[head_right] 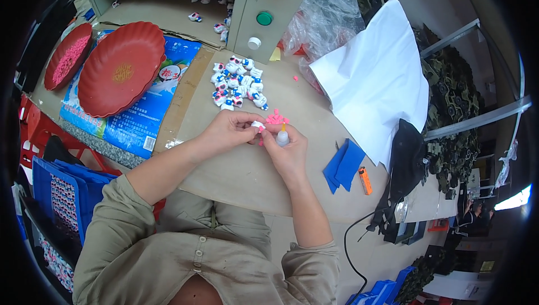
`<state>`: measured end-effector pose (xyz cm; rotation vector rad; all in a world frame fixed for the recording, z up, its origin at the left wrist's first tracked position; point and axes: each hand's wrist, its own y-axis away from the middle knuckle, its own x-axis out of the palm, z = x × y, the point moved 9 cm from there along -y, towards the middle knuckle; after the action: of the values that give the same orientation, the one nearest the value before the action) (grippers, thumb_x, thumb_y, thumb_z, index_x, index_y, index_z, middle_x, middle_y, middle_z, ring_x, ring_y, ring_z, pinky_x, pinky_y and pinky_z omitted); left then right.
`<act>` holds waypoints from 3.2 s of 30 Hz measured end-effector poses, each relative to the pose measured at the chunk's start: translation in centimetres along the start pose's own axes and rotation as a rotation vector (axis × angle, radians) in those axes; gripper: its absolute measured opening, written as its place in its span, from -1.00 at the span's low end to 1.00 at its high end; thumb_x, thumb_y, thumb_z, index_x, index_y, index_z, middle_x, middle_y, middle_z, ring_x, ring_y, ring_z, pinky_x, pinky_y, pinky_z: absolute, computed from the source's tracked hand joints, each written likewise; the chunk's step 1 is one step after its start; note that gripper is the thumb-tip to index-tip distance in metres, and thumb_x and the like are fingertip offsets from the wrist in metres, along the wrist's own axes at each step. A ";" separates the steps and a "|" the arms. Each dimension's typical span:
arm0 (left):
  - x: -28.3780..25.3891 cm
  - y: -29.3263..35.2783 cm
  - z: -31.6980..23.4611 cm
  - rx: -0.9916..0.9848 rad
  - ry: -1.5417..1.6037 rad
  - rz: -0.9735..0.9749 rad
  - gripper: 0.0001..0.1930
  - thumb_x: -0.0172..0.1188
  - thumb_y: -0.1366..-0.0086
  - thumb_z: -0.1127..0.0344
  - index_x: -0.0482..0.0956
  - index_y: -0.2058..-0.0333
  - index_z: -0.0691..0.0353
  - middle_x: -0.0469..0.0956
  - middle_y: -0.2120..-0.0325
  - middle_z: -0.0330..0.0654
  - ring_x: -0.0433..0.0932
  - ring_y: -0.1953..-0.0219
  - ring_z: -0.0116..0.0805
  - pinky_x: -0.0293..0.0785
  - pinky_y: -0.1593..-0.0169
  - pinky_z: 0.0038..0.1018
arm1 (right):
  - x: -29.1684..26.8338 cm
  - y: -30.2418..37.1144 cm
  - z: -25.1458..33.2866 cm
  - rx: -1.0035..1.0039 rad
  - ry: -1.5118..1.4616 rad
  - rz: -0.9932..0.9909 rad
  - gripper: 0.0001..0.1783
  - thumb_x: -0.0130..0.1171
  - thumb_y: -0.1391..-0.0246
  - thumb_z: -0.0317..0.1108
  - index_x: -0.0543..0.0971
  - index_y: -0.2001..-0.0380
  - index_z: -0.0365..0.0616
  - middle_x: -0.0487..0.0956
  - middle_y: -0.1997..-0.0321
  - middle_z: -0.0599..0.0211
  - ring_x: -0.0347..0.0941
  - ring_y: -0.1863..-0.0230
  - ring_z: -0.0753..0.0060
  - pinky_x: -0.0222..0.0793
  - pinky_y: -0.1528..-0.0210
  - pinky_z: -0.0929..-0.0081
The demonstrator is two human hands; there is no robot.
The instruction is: The person assembles toy figurines by applying glue from a bottle and attaching small bows by hand. They empty assembled figurines from a tray into a container and attach bows onto additional figurines.
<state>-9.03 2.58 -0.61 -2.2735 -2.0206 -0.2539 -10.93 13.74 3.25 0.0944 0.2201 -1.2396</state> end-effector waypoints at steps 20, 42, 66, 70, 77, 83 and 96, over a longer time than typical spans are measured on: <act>-4.1 2.4 -7.5 0.324 -1.259 -0.289 -0.66 0.20 0.05 0.34 0.42 0.24 0.25 0.44 0.39 -0.05 0.45 0.36 -0.08 0.37 0.32 -0.30 | -3.2 -1.6 -1.1 0.225 -0.612 0.032 -0.57 -0.06 -0.07 -0.24 0.30 0.02 -0.24 0.41 0.46 0.36 0.39 0.53 0.48 0.26 0.60 0.60; -0.3 0.6 -0.6 -0.203 0.575 0.009 -0.75 0.11 -0.10 0.49 0.39 0.20 0.33 0.43 0.28 -0.18 0.46 0.21 -0.40 0.42 0.16 -0.56 | -4.8 -1.4 -0.3 -0.070 -0.706 -0.109 -0.71 0.17 0.06 -0.32 0.38 0.29 -0.20 0.39 0.44 0.43 0.25 0.49 0.64 0.13 0.52 0.69; -1.7 -0.3 -0.9 -0.016 0.315 -0.069 -0.72 0.14 0.00 0.59 0.41 0.25 0.25 0.42 0.27 -0.25 0.39 0.19 -0.49 0.37 0.07 -0.55 | -2.5 1.0 3.8 -0.444 -0.060 -0.098 -0.75 0.11 0.03 -0.36 0.30 0.34 -0.23 0.25 0.37 0.34 0.23 0.38 0.58 0.20 0.40 0.67; -1.6 -0.2 -1.0 -0.034 0.302 -0.078 -0.72 0.15 0.00 0.59 0.42 0.26 0.24 0.42 0.27 -0.25 0.39 0.20 -0.49 0.37 0.07 -0.55 | -2.6 1.0 3.8 -0.460 -0.029 -0.106 -0.76 0.11 0.02 -0.36 0.30 0.34 -0.22 0.25 0.38 0.35 0.22 0.40 0.59 0.18 0.42 0.68; -1.6 -0.2 -0.9 -0.047 0.323 -0.065 -0.72 0.16 0.01 0.60 0.43 0.27 0.25 0.43 0.27 -0.25 0.39 0.20 -0.50 0.36 0.08 -0.57 | -2.5 1.0 3.7 -0.449 -0.057 -0.102 -0.77 0.11 0.03 -0.37 0.31 0.35 -0.21 0.25 0.39 0.36 0.22 0.41 0.59 0.17 0.43 0.69; -1.5 -0.1 -0.9 -0.053 0.313 -0.070 -0.73 0.15 0.01 0.59 0.42 0.27 0.26 0.44 0.29 -0.25 0.40 0.22 -0.52 0.37 0.09 -0.58 | -2.4 0.9 3.6 -0.459 -0.027 -0.104 -0.77 0.12 0.04 -0.38 0.31 0.35 -0.21 0.25 0.39 0.36 0.21 0.41 0.59 0.17 0.43 0.69; -1.7 0.0 -0.9 -0.047 0.325 -0.078 -0.70 0.17 0.00 0.54 0.39 0.23 0.31 0.45 0.34 -0.20 0.44 0.27 -0.51 0.39 0.14 -0.62 | -2.4 1.4 4.5 -0.561 0.085 -0.146 -0.73 0.16 0.07 -0.35 0.32 0.35 -0.20 0.26 0.42 0.33 0.19 0.45 0.57 0.13 0.48 0.68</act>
<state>-9.28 0.80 -0.05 -2.0198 -1.9515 -0.6374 -9.80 15.59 8.06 -0.3602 0.6491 -1.2783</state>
